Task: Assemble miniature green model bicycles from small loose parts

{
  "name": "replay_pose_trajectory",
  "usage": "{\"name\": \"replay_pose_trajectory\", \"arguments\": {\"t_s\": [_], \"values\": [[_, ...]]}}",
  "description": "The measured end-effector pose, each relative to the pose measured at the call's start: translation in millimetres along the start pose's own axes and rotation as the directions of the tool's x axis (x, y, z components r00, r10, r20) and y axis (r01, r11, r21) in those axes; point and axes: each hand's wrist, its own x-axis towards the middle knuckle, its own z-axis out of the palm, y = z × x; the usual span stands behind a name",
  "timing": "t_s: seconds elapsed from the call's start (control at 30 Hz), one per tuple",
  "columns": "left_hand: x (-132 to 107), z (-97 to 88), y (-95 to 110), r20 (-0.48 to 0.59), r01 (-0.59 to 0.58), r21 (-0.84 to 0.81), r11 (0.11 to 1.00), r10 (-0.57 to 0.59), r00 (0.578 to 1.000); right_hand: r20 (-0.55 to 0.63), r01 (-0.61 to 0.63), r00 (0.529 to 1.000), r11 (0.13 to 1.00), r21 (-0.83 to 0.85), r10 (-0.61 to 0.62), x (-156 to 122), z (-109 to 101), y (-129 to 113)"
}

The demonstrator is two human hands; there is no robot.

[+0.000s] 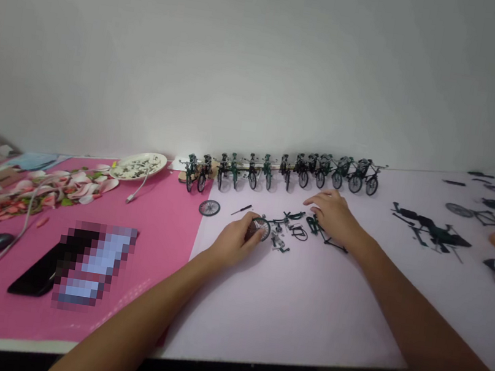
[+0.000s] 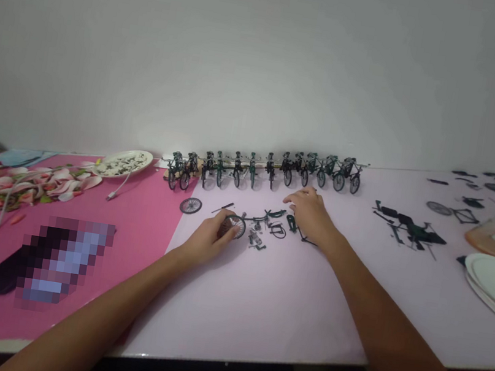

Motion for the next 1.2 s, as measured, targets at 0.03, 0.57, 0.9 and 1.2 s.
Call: {"name": "replay_pose_trajectory", "arguments": {"t_s": [0.03,0.57,0.9,1.2], "values": [[0,0.1,0,-0.004,0.003,0.002,1.0,-0.003,1.0,0.02,-0.001,1.0,1.0,0.009,0.001,0,1,1],[1,0.5,-1,-0.004,0.016,0.046,0.999,-0.016,1.0,0.139,0.025,0.99,0.995,0.1,-0.039,-4,20,-12],[1,0.2,-2,-0.013,0.024,0.046,0.999,-0.023,1.0,0.165,0.016,0.986,1.0,0.018,-0.019,-3,21,-15],[0,0.4,-2,-0.024,0.027,0.03,0.999,-0.026,0.999,0.175,0.003,0.985,0.999,-0.038,0.003,-3,29,-12]]}}
